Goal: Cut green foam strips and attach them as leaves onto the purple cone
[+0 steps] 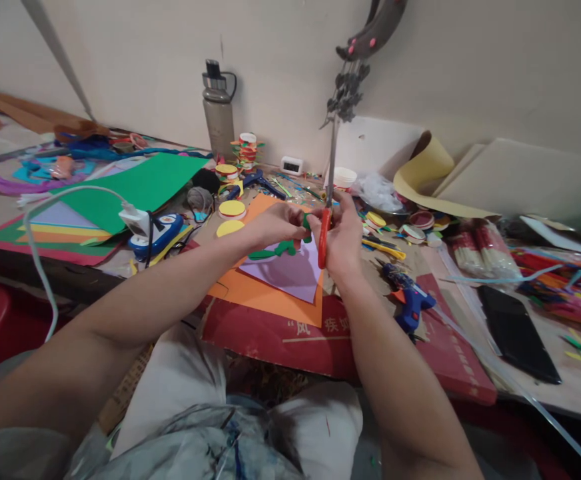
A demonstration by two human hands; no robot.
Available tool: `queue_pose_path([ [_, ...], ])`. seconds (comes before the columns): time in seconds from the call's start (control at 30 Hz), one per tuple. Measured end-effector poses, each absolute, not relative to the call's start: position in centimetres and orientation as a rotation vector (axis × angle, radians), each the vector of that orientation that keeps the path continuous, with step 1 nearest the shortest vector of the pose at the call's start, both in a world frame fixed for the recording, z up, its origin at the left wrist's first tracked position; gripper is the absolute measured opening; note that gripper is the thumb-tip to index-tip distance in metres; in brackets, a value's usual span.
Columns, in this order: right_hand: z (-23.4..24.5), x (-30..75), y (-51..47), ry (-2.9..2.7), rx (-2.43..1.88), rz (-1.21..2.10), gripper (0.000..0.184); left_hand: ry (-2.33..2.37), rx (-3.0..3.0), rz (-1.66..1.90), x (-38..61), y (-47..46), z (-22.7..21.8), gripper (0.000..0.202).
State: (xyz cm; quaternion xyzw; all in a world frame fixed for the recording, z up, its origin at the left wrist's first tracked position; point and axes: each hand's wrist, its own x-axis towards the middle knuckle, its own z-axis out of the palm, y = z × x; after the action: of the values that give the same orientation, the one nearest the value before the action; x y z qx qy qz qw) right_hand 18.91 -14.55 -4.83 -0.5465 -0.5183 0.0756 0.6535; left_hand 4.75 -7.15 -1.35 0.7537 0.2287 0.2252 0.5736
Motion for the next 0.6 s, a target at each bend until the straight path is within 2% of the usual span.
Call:
queue_pose_path([
  [0.23, -4.85, 18.91, -14.42, -1.009, -1.15, 0.301, 0.053, 0.39, 1.63, 0.694, 5.13, -6.77, -2.3, 0.017],
  [0.33, -5.02, 18.72, -14.24, -0.952, -1.117, 0.302, 0.049, 0.346, 1.633, 0.69, 5.03, -6.88, -2.18, 0.025],
  [0.4, -5.16, 18.64, -14.14, -0.931, -1.108, 0.3, 0.048, 0.374, 1.596, 0.686, 4.98, -7.1, -2.03, 0.029],
  [0.6, -5.3, 18.8, -13.98, -0.954, -1.132, 0.282, 0.046, 0.481, 1.485, 0.663, 5.17, -7.44, -1.88, 0.024],
])
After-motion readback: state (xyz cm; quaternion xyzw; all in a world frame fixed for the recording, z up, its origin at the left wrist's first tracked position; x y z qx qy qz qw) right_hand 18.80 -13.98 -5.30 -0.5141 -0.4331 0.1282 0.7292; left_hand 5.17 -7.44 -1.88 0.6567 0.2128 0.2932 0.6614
